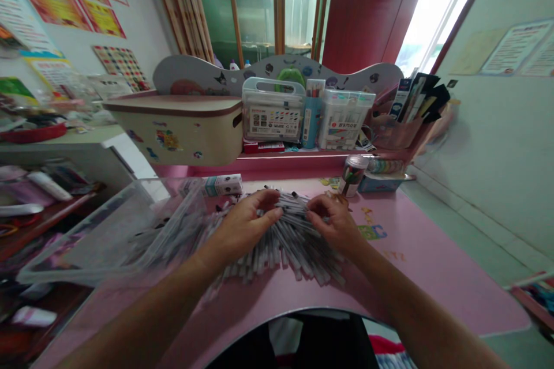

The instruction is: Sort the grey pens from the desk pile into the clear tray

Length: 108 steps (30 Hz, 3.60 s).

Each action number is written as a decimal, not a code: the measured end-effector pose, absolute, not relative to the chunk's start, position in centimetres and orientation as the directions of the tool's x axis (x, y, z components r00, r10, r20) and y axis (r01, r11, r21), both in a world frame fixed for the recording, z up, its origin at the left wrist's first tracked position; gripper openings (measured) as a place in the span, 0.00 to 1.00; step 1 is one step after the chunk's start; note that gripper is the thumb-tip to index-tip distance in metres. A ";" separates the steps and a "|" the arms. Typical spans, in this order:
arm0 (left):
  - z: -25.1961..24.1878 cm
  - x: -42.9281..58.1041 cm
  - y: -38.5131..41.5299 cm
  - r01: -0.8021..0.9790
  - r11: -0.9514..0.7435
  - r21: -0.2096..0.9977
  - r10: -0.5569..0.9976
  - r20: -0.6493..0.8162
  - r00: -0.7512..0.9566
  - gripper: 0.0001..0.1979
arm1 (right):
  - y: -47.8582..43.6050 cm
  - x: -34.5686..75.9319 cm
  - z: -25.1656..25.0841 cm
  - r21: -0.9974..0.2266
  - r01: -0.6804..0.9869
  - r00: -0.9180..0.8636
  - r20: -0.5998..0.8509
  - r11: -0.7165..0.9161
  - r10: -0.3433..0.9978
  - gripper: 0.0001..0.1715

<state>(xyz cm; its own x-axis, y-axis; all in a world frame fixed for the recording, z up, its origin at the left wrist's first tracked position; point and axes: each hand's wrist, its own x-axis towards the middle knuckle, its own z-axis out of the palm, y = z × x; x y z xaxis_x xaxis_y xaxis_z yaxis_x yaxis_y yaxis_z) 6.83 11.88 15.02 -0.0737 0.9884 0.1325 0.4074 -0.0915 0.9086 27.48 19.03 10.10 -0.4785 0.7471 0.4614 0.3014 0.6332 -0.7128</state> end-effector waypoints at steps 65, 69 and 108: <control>11.5 9.4 12.9 -0.059 -0.182 0.981 0.982 0.178 -0.067 0.06 | 18.2 26.9 9.3 -0.945 0.050 -0.766 0.171 0.323 0.619 0.20; 11.1 9.3 13.0 -0.056 -0.208 0.977 0.977 0.204 -0.064 0.06 | 18.2 26.8 9.3 -0.957 0.023 -0.772 0.167 0.288 0.614 0.19; 9.3 9.1 13.2 -0.484 0.390 0.783 0.875 -0.151 0.460 0.11 | 18.7 26.9 9.0 -0.990 0.101 -0.645 0.012 0.101 0.764 0.26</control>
